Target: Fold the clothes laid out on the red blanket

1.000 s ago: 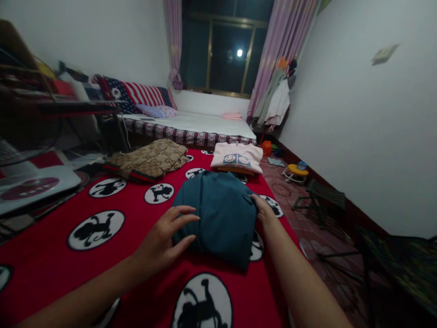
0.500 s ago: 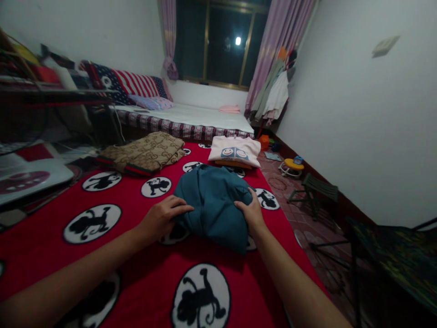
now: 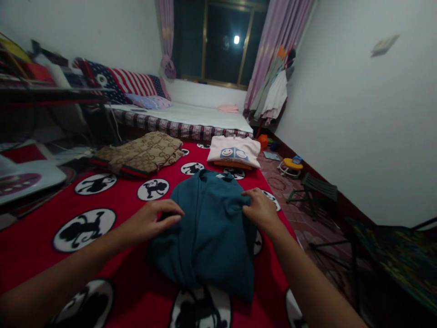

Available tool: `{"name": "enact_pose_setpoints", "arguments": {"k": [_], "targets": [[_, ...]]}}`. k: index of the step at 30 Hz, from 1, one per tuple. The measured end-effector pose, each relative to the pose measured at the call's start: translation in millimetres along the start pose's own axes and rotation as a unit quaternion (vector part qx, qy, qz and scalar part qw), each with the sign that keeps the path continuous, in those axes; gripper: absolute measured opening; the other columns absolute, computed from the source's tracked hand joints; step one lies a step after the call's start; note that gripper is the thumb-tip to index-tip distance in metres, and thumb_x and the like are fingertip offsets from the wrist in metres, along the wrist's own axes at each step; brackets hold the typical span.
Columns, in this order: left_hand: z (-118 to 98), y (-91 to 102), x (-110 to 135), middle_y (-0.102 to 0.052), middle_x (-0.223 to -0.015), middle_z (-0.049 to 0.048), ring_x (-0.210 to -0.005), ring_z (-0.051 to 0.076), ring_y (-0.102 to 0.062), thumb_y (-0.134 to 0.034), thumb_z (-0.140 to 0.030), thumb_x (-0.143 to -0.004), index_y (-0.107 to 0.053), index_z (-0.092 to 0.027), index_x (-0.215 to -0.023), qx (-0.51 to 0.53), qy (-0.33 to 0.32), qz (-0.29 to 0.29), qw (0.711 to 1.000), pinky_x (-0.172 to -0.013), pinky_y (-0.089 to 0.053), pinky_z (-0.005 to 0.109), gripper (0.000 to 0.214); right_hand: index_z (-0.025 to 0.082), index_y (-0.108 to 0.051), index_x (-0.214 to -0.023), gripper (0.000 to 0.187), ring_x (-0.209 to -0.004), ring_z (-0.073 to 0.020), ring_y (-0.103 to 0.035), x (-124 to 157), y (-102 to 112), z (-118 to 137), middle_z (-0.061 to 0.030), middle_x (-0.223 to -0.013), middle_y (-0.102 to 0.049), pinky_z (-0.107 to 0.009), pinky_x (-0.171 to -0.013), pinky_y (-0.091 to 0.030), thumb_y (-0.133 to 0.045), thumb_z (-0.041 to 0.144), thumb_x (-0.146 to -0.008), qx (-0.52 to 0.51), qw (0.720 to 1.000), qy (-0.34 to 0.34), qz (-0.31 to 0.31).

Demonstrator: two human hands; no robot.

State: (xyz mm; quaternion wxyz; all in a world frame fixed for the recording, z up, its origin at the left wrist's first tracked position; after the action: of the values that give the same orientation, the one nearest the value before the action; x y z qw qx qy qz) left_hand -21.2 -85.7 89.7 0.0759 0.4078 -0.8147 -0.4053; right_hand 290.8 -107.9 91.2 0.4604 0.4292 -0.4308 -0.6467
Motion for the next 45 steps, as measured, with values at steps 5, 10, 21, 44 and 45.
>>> {"name": "enact_pose_setpoints", "arguments": {"k": [5, 10, 21, 44, 45], "targets": [[37, 0.0, -37, -0.068, -0.108, 0.0099, -0.100, 0.024, -0.062, -0.053, -0.034, -0.086, -0.066, -0.018, -0.114, -0.120, 0.058, -0.108, 0.985, -0.090, -0.046, 0.036, 0.035, 0.018, -0.069, -0.104, 0.029, -0.096, -0.0214, -0.063, -44, -20, 16, -0.0085, -0.103, -0.070, -0.027, -0.078, -0.044, -0.052, 0.025, -0.080, -0.073, 0.996, -0.058, -0.009], [9, -29.9, -50, -0.063, -0.115, 0.0110, -0.110, 0.028, -0.053, -0.058, -0.022, -0.082, -0.071, -0.019, -0.101, -0.209, -0.028, -0.089, 0.974, -0.095, -0.041, 0.045, 0.023, 0.019, -0.067, -0.102, 0.032, -0.099, -0.0240, -0.062, -52, -38, 24, -0.0088, -0.106, -0.069, -0.029, -0.077, -0.043, -0.057, 0.041, -0.082, -0.032, 0.998, -0.050, -0.007], [-49, -56.5, -15, -0.065, -0.064, 0.0047, -0.061, 0.019, -0.060, -0.049, -0.046, -0.090, -0.069, -0.022, -0.067, -0.114, 0.043, 0.051, 0.991, -0.057, -0.035, 0.027, 0.039, 0.015, -0.067, -0.066, 0.072, -0.064, -0.0210, -0.066, -81, -46, 60, -0.0098, -0.059, -0.067, -0.028, -0.065, -0.046, -0.028, 0.072, -0.086, -0.114, 0.984, -0.031, 0.132], [-97, -104.4, 3, -0.063, -0.089, 0.0068, -0.073, 0.019, -0.065, -0.047, -0.001, -0.083, -0.059, -0.014, -0.105, -0.314, -0.038, 0.096, 0.944, -0.056, -0.049, 0.028, 0.028, 0.018, -0.051, -0.057, 0.036, -0.046, -0.0077, -0.045, -70, -7, 18, 0.0057, -0.051, -0.050, -0.019, -0.044, -0.032, -0.079, 0.040, -0.052, -0.419, 0.907, -0.024, -0.048], [-100, -111.3, 2, -0.063, -0.086, 0.0076, -0.071, 0.019, -0.066, -0.048, -0.002, -0.084, -0.060, -0.013, -0.105, -0.331, -0.041, 0.098, 0.938, -0.054, -0.050, 0.027, 0.027, 0.018, -0.053, -0.060, 0.036, -0.050, -0.0083, -0.048, -65, -9, 6, 0.0049, -0.055, -0.054, -0.020, -0.047, -0.035, -0.080, 0.038, -0.049, -0.444, 0.894, -0.029, -0.057]]}}
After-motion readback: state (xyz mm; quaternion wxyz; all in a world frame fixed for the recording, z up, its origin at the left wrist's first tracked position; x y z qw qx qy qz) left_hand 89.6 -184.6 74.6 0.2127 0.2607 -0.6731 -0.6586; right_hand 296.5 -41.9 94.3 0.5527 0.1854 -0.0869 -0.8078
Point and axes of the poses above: each hand's wrist, its own x-axis away from the middle knuckle, its own y-axis out of the back of the hand, z = x × y, the point moved 4 cm from there along -x, towards the middle knuckle
